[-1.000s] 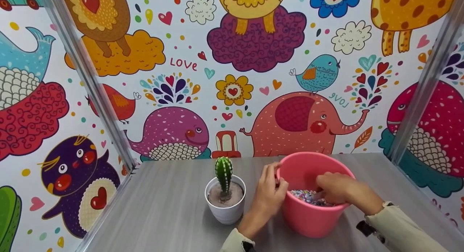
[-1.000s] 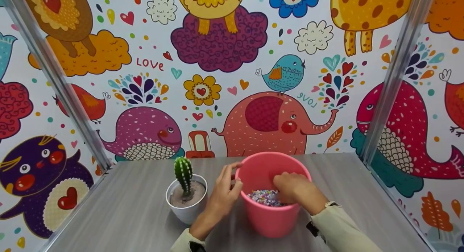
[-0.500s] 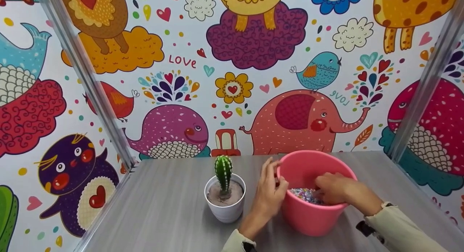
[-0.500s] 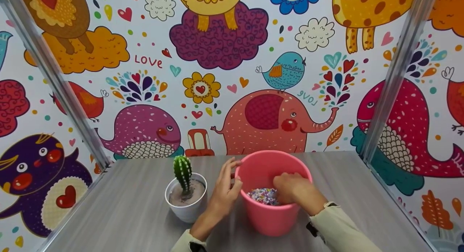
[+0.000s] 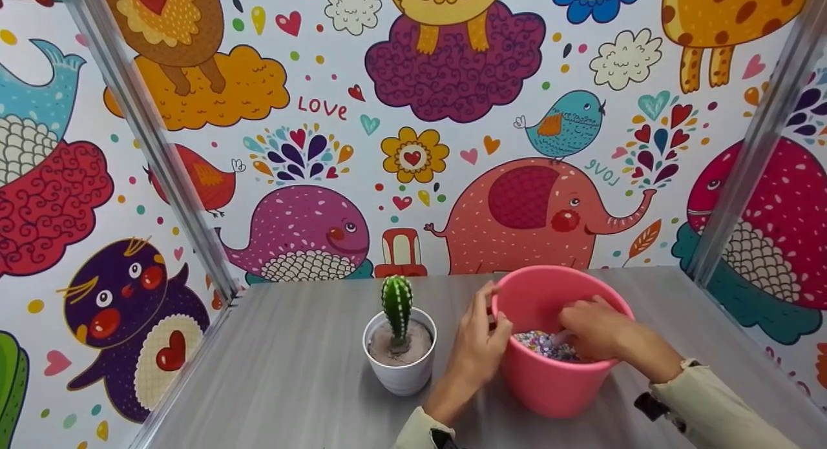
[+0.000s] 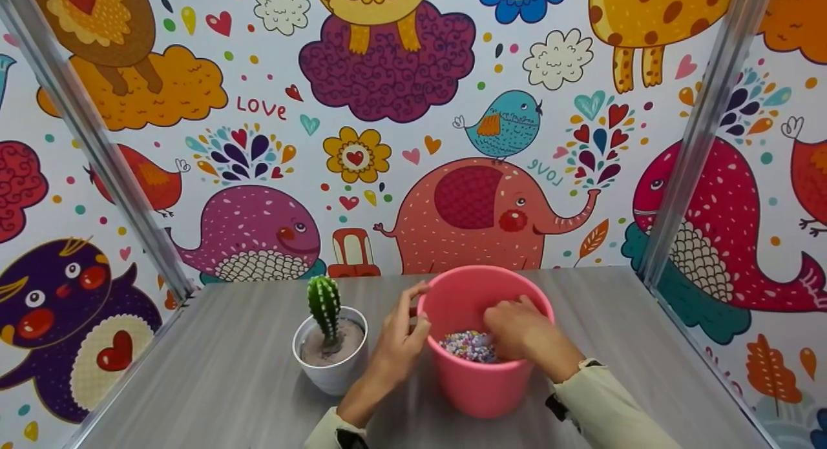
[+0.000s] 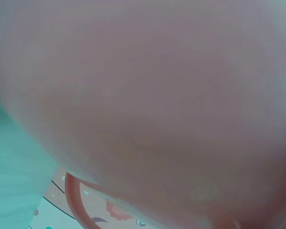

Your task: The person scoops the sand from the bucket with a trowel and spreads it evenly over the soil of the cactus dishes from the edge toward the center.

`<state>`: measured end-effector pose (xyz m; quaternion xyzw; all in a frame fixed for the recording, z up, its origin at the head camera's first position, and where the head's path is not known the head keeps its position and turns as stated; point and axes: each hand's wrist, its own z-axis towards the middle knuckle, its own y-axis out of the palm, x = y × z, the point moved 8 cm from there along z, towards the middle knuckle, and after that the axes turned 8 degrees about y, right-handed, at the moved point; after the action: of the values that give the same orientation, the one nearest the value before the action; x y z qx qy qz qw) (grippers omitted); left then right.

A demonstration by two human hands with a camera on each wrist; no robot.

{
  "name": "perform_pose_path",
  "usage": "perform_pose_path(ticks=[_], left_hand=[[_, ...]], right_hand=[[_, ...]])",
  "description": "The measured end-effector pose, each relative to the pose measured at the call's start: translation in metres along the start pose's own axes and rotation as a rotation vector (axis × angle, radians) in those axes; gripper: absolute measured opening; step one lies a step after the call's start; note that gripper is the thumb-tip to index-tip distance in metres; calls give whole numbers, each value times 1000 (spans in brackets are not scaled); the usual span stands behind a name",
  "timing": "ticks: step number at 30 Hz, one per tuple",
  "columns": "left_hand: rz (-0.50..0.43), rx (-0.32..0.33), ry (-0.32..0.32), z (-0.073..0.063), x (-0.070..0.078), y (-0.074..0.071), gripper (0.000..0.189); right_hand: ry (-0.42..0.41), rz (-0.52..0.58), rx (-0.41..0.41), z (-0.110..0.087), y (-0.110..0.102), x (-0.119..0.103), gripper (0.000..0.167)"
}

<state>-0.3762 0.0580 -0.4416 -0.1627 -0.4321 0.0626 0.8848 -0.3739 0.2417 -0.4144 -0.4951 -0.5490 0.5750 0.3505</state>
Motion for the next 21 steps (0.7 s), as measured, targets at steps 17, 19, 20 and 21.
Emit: perform_pose_path(ticks=[17,19,20,21], left_hand=[[0,8,18,0,1,0,54],[-4,5,19,0,0,0,55],[-5,4,20,0,0,0,55],[-7,2,18,0,-1,0,56]], right_hand=[[12,-77,0,0,1,2,26],[18,-78,3,1,0,3,28],[22,-77,1,1,0,3,28],[30,-74,-2,0,0,4,30]])
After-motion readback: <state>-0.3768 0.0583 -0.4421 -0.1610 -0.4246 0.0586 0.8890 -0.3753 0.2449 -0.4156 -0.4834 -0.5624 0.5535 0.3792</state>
